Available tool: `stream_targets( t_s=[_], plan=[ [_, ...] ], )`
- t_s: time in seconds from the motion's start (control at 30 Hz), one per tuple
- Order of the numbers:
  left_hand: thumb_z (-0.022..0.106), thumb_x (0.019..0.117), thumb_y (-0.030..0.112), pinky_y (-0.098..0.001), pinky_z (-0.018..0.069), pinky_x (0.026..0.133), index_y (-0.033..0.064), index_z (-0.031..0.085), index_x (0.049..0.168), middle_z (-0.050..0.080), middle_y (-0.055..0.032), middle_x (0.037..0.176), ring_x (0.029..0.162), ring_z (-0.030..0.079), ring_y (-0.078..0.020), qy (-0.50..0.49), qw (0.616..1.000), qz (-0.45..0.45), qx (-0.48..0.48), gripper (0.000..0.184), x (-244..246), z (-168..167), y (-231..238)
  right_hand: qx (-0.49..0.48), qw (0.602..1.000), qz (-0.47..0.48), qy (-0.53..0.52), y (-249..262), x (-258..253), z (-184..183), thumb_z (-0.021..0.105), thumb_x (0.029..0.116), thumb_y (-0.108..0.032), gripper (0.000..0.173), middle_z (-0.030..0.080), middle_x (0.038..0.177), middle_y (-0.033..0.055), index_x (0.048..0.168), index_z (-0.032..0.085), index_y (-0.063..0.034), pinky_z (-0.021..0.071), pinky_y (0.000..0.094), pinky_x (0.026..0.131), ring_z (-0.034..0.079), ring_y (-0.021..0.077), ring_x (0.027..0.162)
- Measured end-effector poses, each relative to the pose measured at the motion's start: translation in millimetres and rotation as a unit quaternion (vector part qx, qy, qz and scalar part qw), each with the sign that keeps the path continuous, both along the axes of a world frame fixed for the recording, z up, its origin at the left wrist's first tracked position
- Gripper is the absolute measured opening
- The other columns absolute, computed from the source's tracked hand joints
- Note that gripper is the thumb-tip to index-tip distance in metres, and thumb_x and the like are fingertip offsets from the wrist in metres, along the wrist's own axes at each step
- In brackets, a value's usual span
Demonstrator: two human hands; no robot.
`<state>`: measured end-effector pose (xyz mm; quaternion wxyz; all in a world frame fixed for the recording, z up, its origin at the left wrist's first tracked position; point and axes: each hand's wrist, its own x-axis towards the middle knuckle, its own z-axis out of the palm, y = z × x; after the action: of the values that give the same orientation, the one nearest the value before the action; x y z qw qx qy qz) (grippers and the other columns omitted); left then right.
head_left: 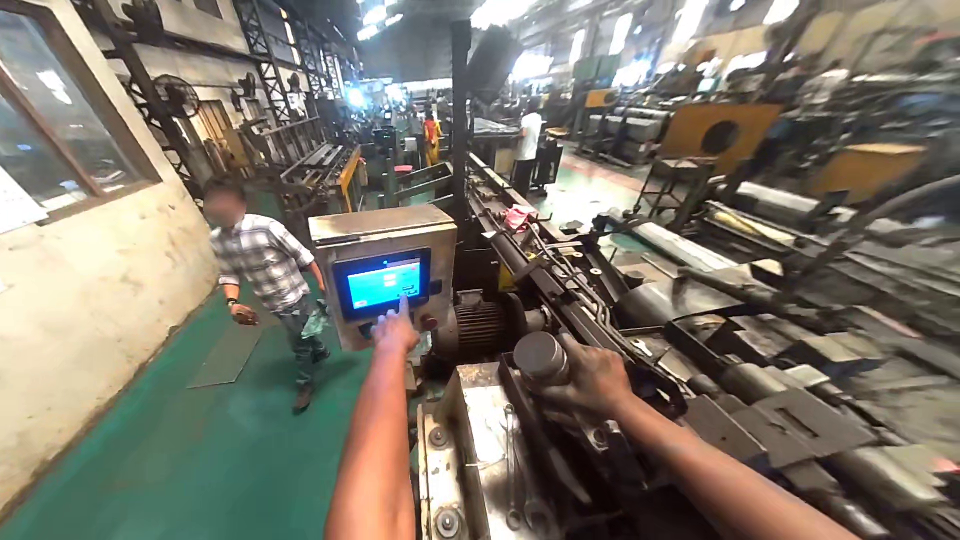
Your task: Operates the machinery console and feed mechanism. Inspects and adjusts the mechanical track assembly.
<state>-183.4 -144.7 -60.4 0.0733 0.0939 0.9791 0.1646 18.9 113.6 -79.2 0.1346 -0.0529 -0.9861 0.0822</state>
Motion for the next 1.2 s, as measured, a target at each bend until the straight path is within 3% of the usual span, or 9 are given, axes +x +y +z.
stream_targets(
  t_s=[0.17, 0.53, 0.73, 0.87, 0.93, 1.0, 1.07, 1.13, 1.2],
  plan=[
    [0.07, 0.0955, 0.023, -0.0656, 0.0394, 0.109, 0.023, 0.01, 0.168, 0.058, -0.0262, 0.143, 0.138, 0.05, -0.0458, 0.002, 0.993, 0.007, -0.121, 0.094, -29, -8, 29, 0.004, 0.999, 0.017, 0.044, 1, 1, -4, 0.089, 0.0657, -0.054, 0.072, 0.073, 0.088, 0.0147, 0.115, 0.067, -0.0061, 0.0536, 0.0564, 0.069, 0.072, 0.0359, 0.084],
    [0.072, 0.092, 0.017, -0.0658, 0.0389, 0.108, 0.0251, 0.009, 0.168, 0.063, -0.0244, 0.136, 0.133, 0.055, -0.0452, 0.006, 0.982, -0.007, -0.188, 0.099, -50, -29, 40, 0.004, 0.994, 0.038, 0.098, -1, 1, -7, 0.091, 0.0599, -0.05, 0.067, 0.07, 0.079, 0.0121, 0.105, 0.068, -0.0059, 0.0526, 0.0525, 0.061, 0.071, 0.0329, 0.074],
    [0.063, 0.0976, 0.013, -0.0586, 0.0479, 0.102, 0.0048, 0.026, 0.163, 0.069, -0.0268, 0.122, 0.116, 0.066, -0.0434, 0.083, 0.99, -0.004, -0.116, 0.075, -33, -11, 35, -0.007, 0.996, 0.037, 0.077, -2, 3, -4, 0.091, 0.0615, -0.05, 0.067, 0.071, 0.082, 0.013, 0.106, 0.068, -0.005, 0.0528, 0.0536, 0.064, 0.071, 0.0332, 0.078],
    [0.064, 0.0965, 0.012, -0.0586, 0.053, 0.093, 0.0144, 0.007, 0.168, 0.067, -0.0266, 0.124, 0.113, 0.067, -0.0444, 0.082, 0.988, 0.011, -0.128, 0.091, -35, 4, 34, 0.002, 0.992, 0.051, 0.114, -1, 1, -9, 0.09, 0.0596, -0.05, 0.067, 0.07, 0.078, 0.0127, 0.104, 0.068, -0.0044, 0.0521, 0.0527, 0.059, 0.071, 0.0334, 0.074],
    [0.066, 0.0956, 0.013, -0.0604, 0.0527, 0.094, 0.0165, 0.005, 0.168, 0.066, -0.0271, 0.129, 0.116, 0.066, -0.0453, 0.063, 0.989, 0.012, -0.136, 0.095, -38, 4, 33, -0.011, 0.996, 0.038, 0.079, -1, 1, -7, 0.09, 0.0626, -0.05, 0.07, 0.071, 0.084, 0.0146, 0.111, 0.068, -0.0047, 0.0529, 0.0554, 0.065, 0.072, 0.0355, 0.08],
    [0.067, 0.0959, 0.015, -0.0625, 0.0512, 0.097, 0.0093, 0.029, 0.163, 0.064, -0.0278, 0.132, 0.121, 0.064, -0.0457, 0.049, 0.992, 0.012, -0.118, 0.077, -35, 1, 30, -0.014, 0.996, 0.035, 0.075, -1, 1, -8, 0.09, 0.0624, -0.051, 0.071, 0.072, 0.085, 0.0147, 0.112, 0.068, -0.005, 0.053, 0.0559, 0.066, 0.072, 0.0357, 0.08],
    [0.067, 0.0971, 0.02, -0.0641, 0.0505, 0.098, -0.0007, 0.061, 0.135, 0.065, -0.027, 0.131, 0.123, 0.063, -0.0446, 0.039, 0.994, 0.026, -0.099, 0.043, -30, -4, 23, -0.011, 0.995, 0.039, 0.087, 0, 1, -9, 0.09, 0.0613, -0.051, 0.07, 0.071, 0.082, 0.0136, 0.11, 0.068, -0.0054, 0.0528, 0.0554, 0.064, 0.072, 0.0349, 0.077],
    [0.063, 0.0992, 0.018, -0.0641, 0.0507, 0.098, -0.0041, 0.068, 0.121, 0.067, -0.0273, 0.126, 0.121, 0.064, -0.0448, 0.053, 0.995, 0.044, -0.077, 0.031, -27, -10, 11, -0.011, 0.995, 0.041, 0.088, -1, 1, -7, 0.091, 0.0608, -0.049, 0.069, 0.071, 0.081, 0.0133, 0.109, 0.068, -0.0057, 0.0529, 0.0554, 0.063, 0.072, 0.0347, 0.077],
    [0.061, 0.101, 0.019, -0.0629, 0.0518, 0.096, -0.0058, 0.064, 0.127, 0.068, -0.0286, 0.123, 0.117, 0.066, -0.046, 0.076, 0.992, 0.071, -0.065, 0.036, -25, -13, -2, -0.01, 0.996, 0.042, 0.082, -1, 2, -5, 0.091, 0.0612, -0.049, 0.069, 0.071, 0.082, 0.0127, 0.11, 0.067, -0.0066, 0.0525, 0.0549, 0.063, 0.072, 0.034, 0.077]
  ],
)
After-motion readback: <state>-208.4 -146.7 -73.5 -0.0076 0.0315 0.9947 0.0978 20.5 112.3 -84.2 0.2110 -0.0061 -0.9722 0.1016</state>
